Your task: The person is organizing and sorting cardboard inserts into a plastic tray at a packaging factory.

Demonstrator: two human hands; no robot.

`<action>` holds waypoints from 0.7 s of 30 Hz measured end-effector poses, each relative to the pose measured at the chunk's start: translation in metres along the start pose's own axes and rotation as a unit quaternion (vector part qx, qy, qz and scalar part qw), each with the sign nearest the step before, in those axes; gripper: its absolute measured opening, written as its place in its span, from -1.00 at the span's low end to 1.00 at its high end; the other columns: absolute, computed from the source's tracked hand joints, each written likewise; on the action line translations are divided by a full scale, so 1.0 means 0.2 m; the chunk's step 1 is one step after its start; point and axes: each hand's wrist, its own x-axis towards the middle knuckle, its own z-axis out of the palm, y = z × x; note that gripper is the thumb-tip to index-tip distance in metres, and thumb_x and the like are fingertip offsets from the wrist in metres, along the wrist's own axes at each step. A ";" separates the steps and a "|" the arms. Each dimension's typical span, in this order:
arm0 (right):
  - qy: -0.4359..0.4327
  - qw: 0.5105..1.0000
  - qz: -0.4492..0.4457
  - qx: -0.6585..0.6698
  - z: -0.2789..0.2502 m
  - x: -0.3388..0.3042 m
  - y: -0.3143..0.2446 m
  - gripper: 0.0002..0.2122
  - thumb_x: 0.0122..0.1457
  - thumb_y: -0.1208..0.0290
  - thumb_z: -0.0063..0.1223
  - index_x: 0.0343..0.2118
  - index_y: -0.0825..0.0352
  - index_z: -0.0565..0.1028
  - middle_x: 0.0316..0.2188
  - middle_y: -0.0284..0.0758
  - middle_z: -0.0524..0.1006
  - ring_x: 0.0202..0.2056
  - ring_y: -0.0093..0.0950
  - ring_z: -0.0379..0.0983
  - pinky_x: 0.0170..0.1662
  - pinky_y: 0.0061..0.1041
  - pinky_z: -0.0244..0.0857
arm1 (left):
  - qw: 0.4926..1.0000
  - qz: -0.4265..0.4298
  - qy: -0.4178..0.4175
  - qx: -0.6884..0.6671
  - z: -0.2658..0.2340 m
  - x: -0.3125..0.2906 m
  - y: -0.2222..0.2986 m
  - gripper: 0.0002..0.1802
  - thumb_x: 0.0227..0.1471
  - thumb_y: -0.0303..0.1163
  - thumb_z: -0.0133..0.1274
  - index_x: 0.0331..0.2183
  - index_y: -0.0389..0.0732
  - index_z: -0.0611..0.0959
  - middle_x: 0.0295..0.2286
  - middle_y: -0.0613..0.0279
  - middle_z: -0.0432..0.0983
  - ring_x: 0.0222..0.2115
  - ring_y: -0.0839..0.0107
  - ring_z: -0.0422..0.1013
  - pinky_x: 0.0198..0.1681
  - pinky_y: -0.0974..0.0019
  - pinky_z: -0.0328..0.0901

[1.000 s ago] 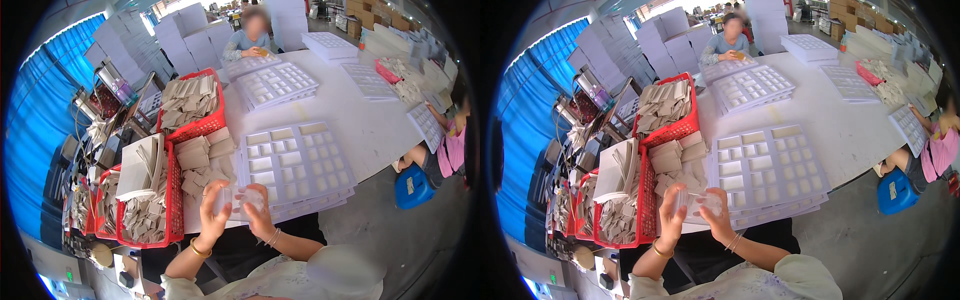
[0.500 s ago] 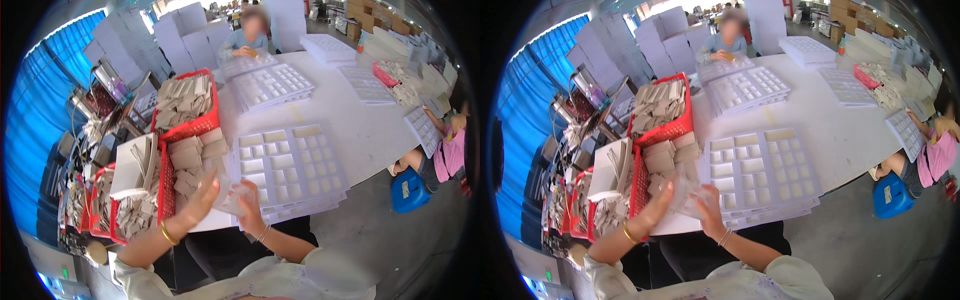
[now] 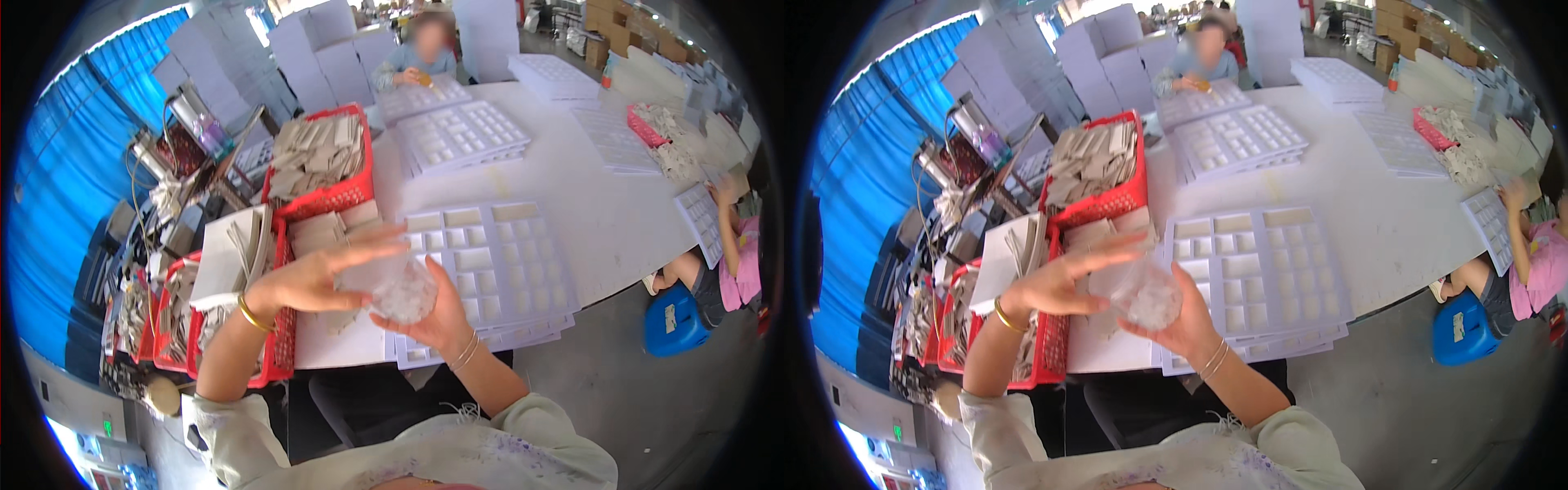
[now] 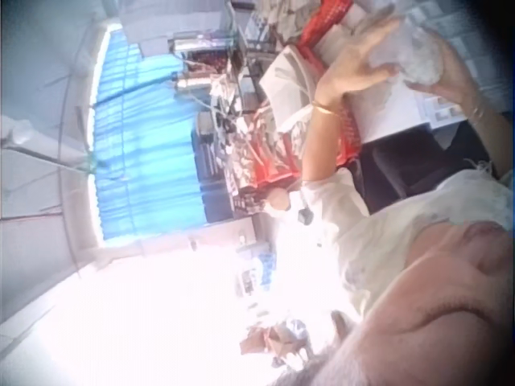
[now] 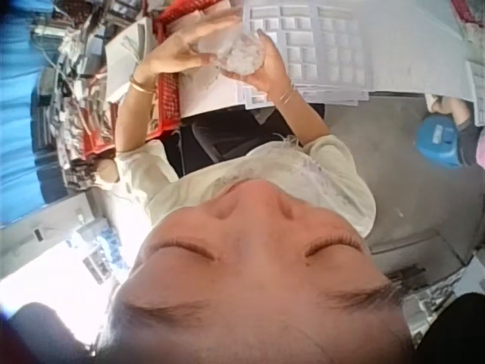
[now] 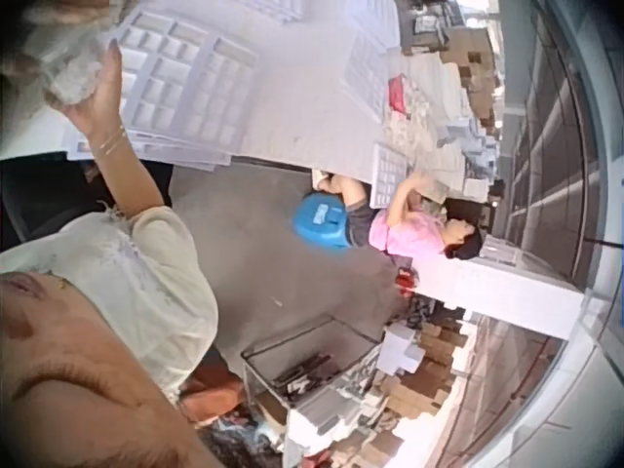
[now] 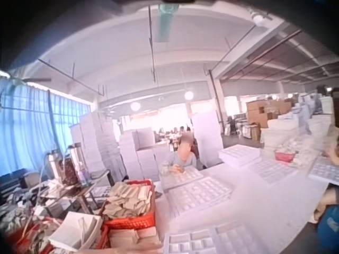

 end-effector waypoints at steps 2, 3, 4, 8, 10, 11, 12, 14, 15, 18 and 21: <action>-0.006 0.999 0.047 0.027 -0.03 -0.01 0.01 -0.51 0.18 -0.08 -0.17 0.05 0.14 0.32 0.02 -0.29 0.38 0.03 -0.22 0.32 0.00 0.00 0.24 | 1.000 -0.004 -0.024 -0.001 0.01 0.01 0.02 -0.13 -0.21 -0.57 0.11 0.20 -0.11 0.23 0.22 0.05 -0.02 0.24 0.15 -0.07 0.26 0.13 -0.13; 0.003 0.998 0.061 0.034 -0.04 -0.02 0.02 -0.51 0.17 -0.08 -0.16 0.06 0.14 0.31 0.03 -0.28 0.37 0.02 -0.22 0.32 -0.01 -0.02 0.26 | 1.000 0.001 -0.028 0.007 0.00 0.00 0.04 -0.13 -0.21 -0.57 0.11 0.20 -0.11 0.23 0.22 0.05 -0.02 0.24 0.15 -0.07 0.26 0.13 -0.13; -0.004 0.998 0.056 0.033 -0.05 -0.03 0.04 -0.51 0.17 -0.08 -0.16 0.06 0.14 0.31 0.03 -0.28 0.37 0.02 -0.22 0.32 -0.01 -0.02 0.26 | 0.999 -0.017 -0.049 0.006 -0.01 -0.01 0.07 -0.11 -0.24 -0.58 0.14 0.19 -0.12 0.24 0.21 0.04 0.01 0.23 0.13 -0.05 0.25 0.14 -0.10; -0.012 0.996 0.086 0.036 -0.08 -0.03 0.04 -0.45 0.18 -0.10 -0.22 0.10 0.20 0.25 0.03 -0.20 0.33 0.02 -0.19 0.32 -0.02 -0.07 0.28 | 0.994 -0.069 -0.086 0.014 -0.01 -0.01 0.12 -0.10 -0.29 -0.59 0.18 0.17 -0.15 0.27 0.19 0.01 0.03 0.22 0.10 -0.02 0.21 0.17 -0.02; -0.014 0.994 0.100 0.037 -0.08 -0.04 0.04 -0.46 0.18 -0.08 -0.22 0.10 0.20 0.24 0.04 -0.19 0.33 0.02 -0.18 0.32 -0.01 -0.07 0.28 | 0.992 -0.074 -0.096 0.025 -0.01 0.00 0.14 -0.09 -0.29 -0.60 0.17 0.17 -0.16 0.25 0.19 0.00 0.01 0.21 0.08 -0.01 0.19 0.17 0.02; -0.015 0.994 0.098 0.036 -0.08 -0.04 0.04 -0.46 0.18 -0.08 -0.22 0.10 0.20 0.24 0.04 -0.19 0.33 0.02 -0.18 0.32 -0.01 -0.07 0.28 | 0.991 -0.083 -0.097 0.039 -0.01 -0.01 0.14 -0.08 -0.29 -0.60 0.17 0.18 -0.13 0.23 0.18 0.00 0.02 0.19 0.06 0.03 0.18 0.16 0.04; -0.011 0.994 0.102 0.033 -0.08 -0.04 0.04 -0.46 0.18 -0.07 -0.21 0.11 0.21 0.24 0.04 -0.19 0.33 0.02 -0.18 0.32 -0.01 -0.07 0.29 | 0.989 -0.092 -0.098 0.053 0.00 -0.01 0.15 -0.07 -0.29 -0.60 0.17 0.19 -0.11 0.22 0.17 0.00 0.03 0.17 0.05 0.06 0.16 0.15 0.07; -0.005 0.994 0.106 0.031 -0.08 -0.05 0.04 -0.46 0.18 -0.06 -0.21 0.11 0.21 0.24 0.05 -0.18 0.32 0.02 -0.17 0.32 -0.02 -0.08 0.29 | 0.988 -0.090 -0.093 0.081 0.00 -0.02 0.17 -0.04 -0.31 -0.61 0.18 0.18 -0.03 0.22 0.14 0.02 0.06 0.05 0.03 0.19 0.09 0.14 0.16; -0.003 0.995 0.101 0.016 -0.09 -0.05 0.04 -0.47 0.18 -0.05 -0.20 0.10 0.21 0.24 0.04 -0.18 0.33 0.02 -0.17 0.32 -0.02 -0.09 0.30 | 0.986 -0.090 -0.087 0.109 0.01 -0.02 0.17 -0.02 -0.32 -0.61 0.18 0.18 0.05 0.21 0.11 0.03 0.09 -0.07 0.00 0.33 0.01 0.12 0.25; -0.009 0.996 0.089 -0.002 -0.12 -0.06 0.04 -0.49 0.18 -0.02 -0.19 0.10 0.20 0.25 0.03 -0.19 0.34 0.00 -0.18 0.34 -0.04 -0.12 0.32 | 0.984 -0.089 -0.072 0.136 0.03 -0.03 0.17 -0.05 -0.33 -0.60 0.20 0.15 0.08 0.25 0.09 0.02 0.11 -0.14 0.01 0.38 -0.06 0.13 0.29; 0.009 0.997 0.067 -0.024 -0.16 -0.07 0.05 -0.51 0.18 0.00 -0.18 0.08 0.20 0.26 0.01 -0.22 0.36 -0.02 -0.21 0.36 -0.07 -0.15 0.35 | 0.980 -0.085 -0.044 0.175 0.09 -0.01 0.19 -0.09 -0.31 -0.52 0.25 0.14 0.01 0.27 0.02 0.02 0.20 -0.21 0.01 0.40 -0.14 0.15 0.31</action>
